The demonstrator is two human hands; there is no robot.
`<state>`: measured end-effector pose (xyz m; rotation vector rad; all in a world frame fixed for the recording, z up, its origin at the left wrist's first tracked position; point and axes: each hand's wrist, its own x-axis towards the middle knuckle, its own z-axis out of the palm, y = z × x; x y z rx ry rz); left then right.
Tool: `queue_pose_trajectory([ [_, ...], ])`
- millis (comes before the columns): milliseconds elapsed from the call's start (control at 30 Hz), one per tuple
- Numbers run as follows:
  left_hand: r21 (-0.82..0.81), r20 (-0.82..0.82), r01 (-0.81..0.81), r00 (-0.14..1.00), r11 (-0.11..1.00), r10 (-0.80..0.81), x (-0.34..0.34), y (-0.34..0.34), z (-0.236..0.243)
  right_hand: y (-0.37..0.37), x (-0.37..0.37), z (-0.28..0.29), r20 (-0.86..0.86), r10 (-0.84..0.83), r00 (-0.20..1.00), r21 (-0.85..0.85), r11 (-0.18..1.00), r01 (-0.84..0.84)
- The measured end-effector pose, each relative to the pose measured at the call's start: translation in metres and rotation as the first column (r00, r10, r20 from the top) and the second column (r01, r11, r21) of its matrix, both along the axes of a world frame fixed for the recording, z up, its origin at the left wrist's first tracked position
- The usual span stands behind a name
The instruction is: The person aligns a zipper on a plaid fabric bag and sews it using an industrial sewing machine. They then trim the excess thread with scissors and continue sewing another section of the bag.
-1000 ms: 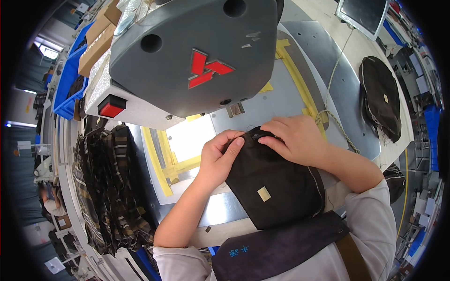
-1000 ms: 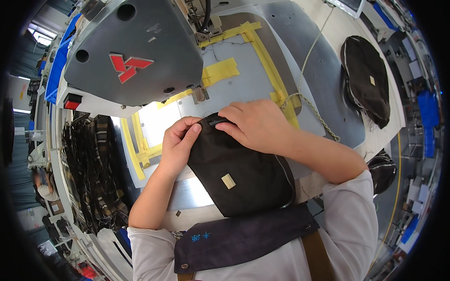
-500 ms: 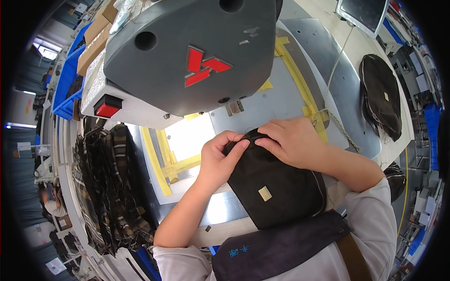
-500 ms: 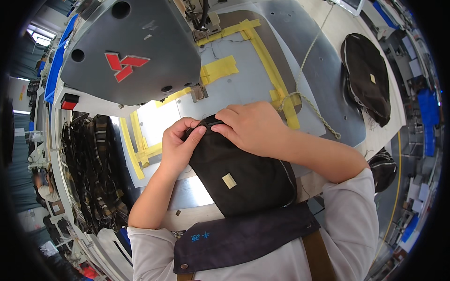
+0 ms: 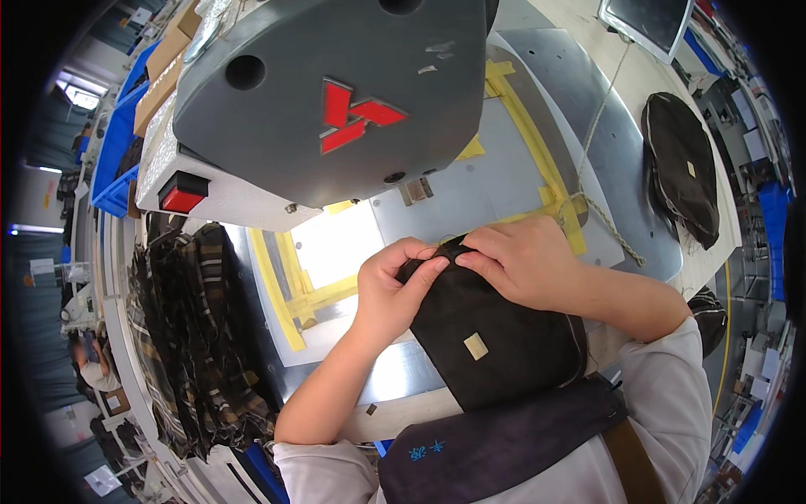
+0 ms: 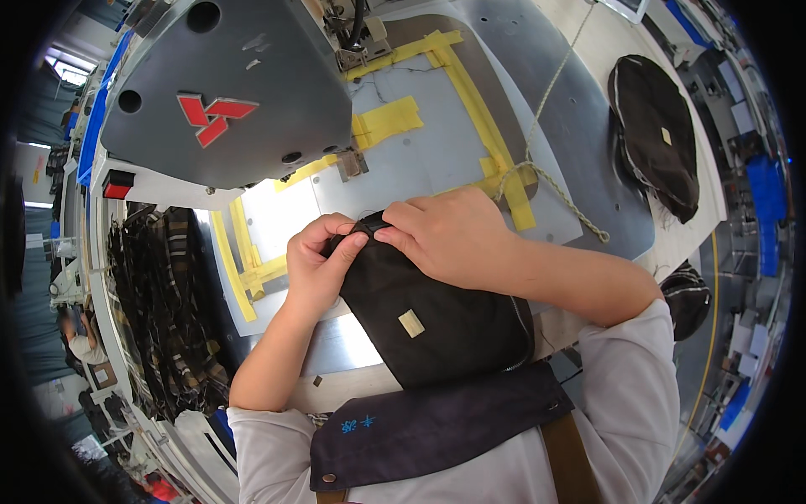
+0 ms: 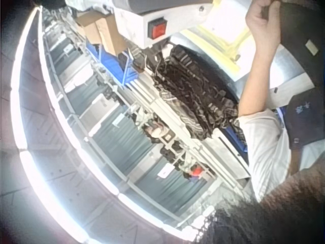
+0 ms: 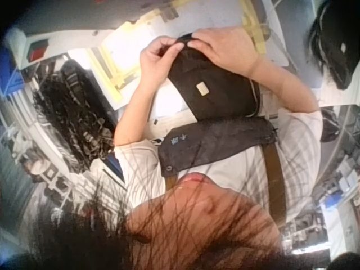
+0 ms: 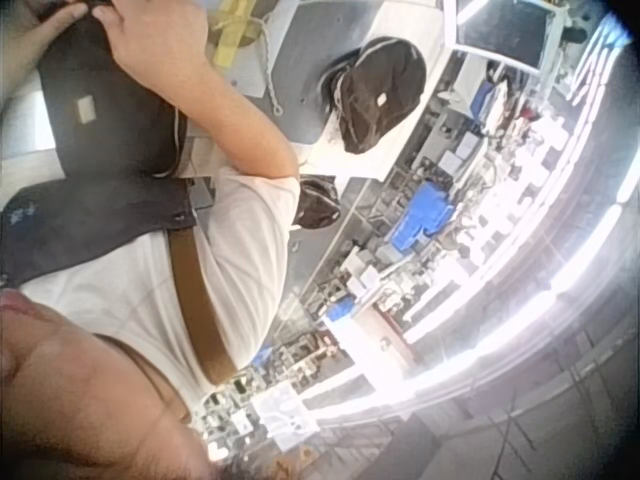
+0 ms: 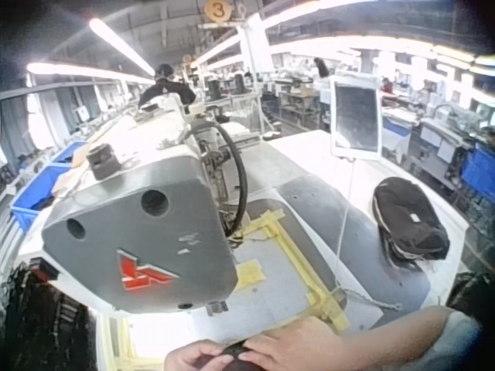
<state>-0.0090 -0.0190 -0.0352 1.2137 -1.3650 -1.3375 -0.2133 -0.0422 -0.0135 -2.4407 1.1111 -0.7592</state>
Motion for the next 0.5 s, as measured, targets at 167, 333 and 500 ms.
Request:
queue_pose_trajectory([
  [167,-0.024,0.01,0.01,1.0,1.0,-0.01,0.0019,-0.0001,-0.0027,0.0006,-0.0005,-0.0015,-0.108,-0.003,0.994,-0.169,0.986,-0.015],
  [333,0.008,-0.018,0.005,1.0,1.0,-0.005,0.0021,-0.0006,-0.0005,-0.002,-0.0007,-0.0027,-0.117,-0.021,0.993,-0.276,0.961,-0.012],
  [500,0.043,-0.064,0.002,0.998,0.999,0.001,0.0019,-0.0001,0.0005,-0.0029,-0.0007,-0.0062,-0.005,0.01,1.0,-0.086,0.996,-0.011],
])
